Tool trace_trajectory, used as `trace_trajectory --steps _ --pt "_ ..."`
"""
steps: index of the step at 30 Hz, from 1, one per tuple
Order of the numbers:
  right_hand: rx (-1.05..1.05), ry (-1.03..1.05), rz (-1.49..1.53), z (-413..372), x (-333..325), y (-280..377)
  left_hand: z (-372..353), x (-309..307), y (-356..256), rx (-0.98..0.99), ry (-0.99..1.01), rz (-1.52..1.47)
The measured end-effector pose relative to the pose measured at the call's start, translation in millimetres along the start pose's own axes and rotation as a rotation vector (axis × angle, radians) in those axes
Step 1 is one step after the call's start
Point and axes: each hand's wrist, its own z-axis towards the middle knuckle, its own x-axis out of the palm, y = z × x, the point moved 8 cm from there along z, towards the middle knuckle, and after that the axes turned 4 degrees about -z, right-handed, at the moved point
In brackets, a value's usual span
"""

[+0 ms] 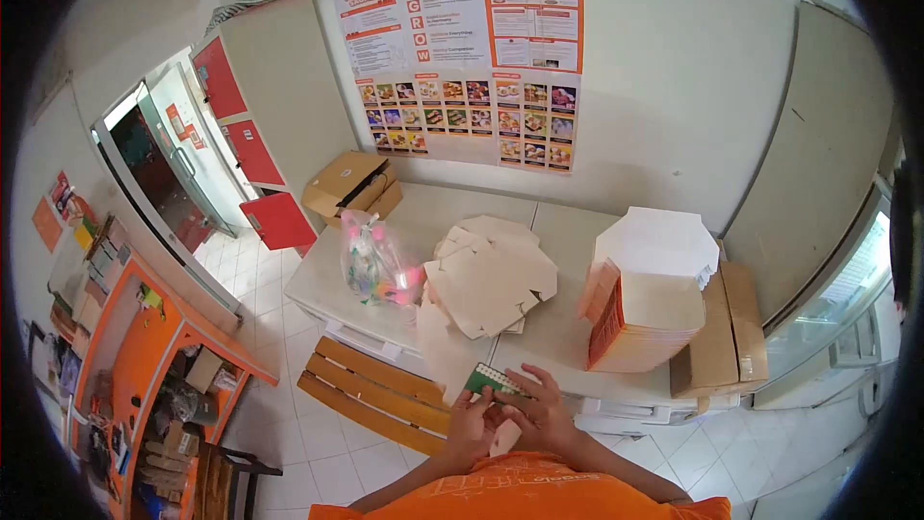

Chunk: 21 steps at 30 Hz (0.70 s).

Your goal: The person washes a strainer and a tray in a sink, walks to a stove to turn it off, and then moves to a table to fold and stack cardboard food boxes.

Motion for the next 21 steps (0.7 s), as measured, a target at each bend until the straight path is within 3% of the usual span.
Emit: trace_trajectory --steps 2,3,5,9,11,12,14,15,16,18,20,21 --pt "-0.092 0.093 0.297 -2 7 4 -1 10 -13 -0.018 -0.046 0.054" --pt "-0.093 0.092 0.301 -3 7 9 -2 4 -8 -0.015 -0.049 0.057" --pt "0.064 -0.056 -0.056 -3 -1 8 -4 -3 6 -0.022 -0.056 -0.035" --pt "0.114 0.022 -0.094 -6 22 -2 -8 9 3 0.011 0.041 0.093" --pt "0.012 0.050 0.099 -5 25 8 -7 2 -17 0.233 0.071 0.641" --pt "0.007 0.042 0.095 -4 21 8 -5 -4 -24 0.240 0.079 0.642" --pt "0.184 0.050 0.399 -9 9 -9 -8 -10 -36 0.088 0.011 0.493" --pt "0.179 0.055 0.392 -6 2 -13 -26 18 -60 0.286 0.151 1.050" --pt "0.232 0.139 0.421 -3 0 -19 -31 11 -64 0.287 0.148 1.039" --pt "0.290 0.230 0.450 1 -2 -20 -42 1 -57 0.282 0.195 1.348" --pt "0.023 0.592 0.428 -3 18 12 -57 12 -60 0.377 0.168 1.343" --pt "0.049 0.569 0.445 -5 22 11 -64 17 -65 0.470 0.146 1.344"
